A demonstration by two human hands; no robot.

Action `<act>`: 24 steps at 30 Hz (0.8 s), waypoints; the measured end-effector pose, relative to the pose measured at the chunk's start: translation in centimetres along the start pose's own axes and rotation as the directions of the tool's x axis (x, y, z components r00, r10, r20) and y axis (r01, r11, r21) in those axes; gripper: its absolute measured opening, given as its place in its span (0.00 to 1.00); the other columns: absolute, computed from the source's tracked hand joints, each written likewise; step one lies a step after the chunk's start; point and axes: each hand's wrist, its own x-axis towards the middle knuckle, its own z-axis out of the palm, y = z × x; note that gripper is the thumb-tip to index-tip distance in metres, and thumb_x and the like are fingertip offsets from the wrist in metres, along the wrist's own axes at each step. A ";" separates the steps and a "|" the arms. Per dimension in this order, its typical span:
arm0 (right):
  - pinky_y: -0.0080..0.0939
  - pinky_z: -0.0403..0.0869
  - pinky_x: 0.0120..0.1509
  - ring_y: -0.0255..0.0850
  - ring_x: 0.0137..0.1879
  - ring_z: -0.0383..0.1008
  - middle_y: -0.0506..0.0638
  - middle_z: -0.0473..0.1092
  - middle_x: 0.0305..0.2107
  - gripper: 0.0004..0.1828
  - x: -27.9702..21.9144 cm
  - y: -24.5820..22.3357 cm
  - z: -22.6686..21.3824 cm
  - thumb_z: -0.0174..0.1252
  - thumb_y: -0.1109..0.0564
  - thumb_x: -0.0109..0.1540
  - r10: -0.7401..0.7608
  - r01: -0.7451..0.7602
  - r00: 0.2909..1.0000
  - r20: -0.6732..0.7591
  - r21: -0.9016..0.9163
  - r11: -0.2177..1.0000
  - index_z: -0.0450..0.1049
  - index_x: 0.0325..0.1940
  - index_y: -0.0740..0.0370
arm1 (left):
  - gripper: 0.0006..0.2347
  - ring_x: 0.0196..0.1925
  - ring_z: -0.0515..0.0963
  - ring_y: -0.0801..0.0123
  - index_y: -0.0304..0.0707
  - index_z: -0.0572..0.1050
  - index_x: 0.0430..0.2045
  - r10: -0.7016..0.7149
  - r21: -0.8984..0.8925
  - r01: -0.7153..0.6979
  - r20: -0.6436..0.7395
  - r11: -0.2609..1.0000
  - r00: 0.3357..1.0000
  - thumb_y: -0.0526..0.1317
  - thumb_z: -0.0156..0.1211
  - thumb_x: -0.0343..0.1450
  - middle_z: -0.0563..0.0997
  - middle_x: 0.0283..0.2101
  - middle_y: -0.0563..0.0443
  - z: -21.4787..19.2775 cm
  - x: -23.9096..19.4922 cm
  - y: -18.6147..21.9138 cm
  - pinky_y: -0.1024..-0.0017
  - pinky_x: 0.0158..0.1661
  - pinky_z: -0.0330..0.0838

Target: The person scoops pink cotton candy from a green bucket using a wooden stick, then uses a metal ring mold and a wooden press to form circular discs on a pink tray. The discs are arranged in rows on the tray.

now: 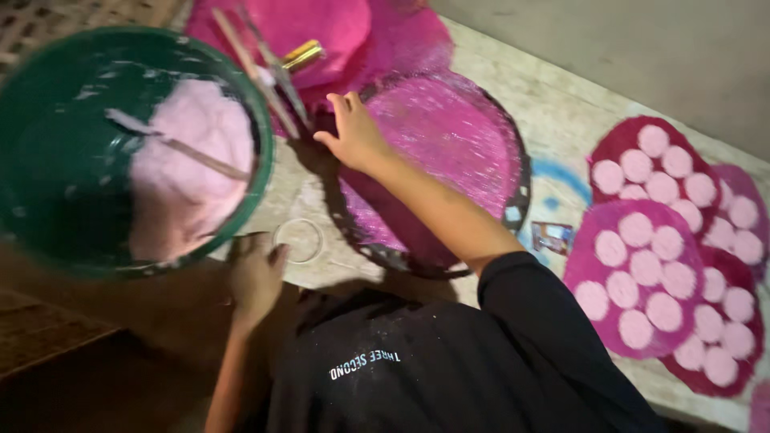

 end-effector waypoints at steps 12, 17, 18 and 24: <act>0.63 0.74 0.52 0.66 0.50 0.76 0.68 0.72 0.47 0.40 6.3 -0.6 11.5 0.55 0.38 0.63 0.564 -0.555 0.800 0.205 -0.104 0.825 0.55 0.70 0.66 | 0.05 0.32 0.82 0.56 0.33 0.74 0.30 0.167 -0.488 -0.139 0.014 0.862 0.986 0.34 0.64 0.69 0.80 0.28 0.42 1.9 4.2 -3.4 0.62 0.36 0.75; 0.51 0.75 0.55 0.54 0.51 0.78 0.64 0.76 0.45 0.48 7.1 1.8 1.3 0.75 0.30 0.48 0.455 -0.489 0.858 0.238 0.103 0.866 0.69 0.56 0.66 | 0.05 0.31 0.80 0.64 0.32 0.75 0.32 0.132 -0.743 0.091 0.236 0.663 0.963 0.34 0.64 0.70 0.81 0.29 0.43 2.2 6.4 1.2 0.67 0.34 0.73; 0.47 0.77 0.53 0.49 0.48 0.80 0.61 0.78 0.44 0.45 6.2 1.8 -1.2 0.75 0.33 0.49 0.450 -0.517 0.845 0.288 0.229 0.825 0.70 0.56 0.67 | 0.05 0.31 0.82 0.65 0.31 0.75 0.32 0.170 -0.704 0.034 0.218 0.710 0.961 0.34 0.65 0.69 0.81 0.29 0.44 2.0 6.6 2.4 0.68 0.33 0.75; 0.36 0.69 0.38 0.33 0.33 0.65 0.46 0.66 0.31 0.27 -3.2 -0.5 -17.9 0.63 0.48 0.64 0.382 -0.455 0.863 0.330 0.837 0.305 0.67 0.59 0.69 | 0.09 0.28 0.80 0.59 0.31 0.74 0.32 0.301 -0.486 -0.181 0.181 0.855 0.936 0.37 0.67 0.68 0.82 0.27 0.41 2.0 9.9 9.7 0.66 0.30 0.70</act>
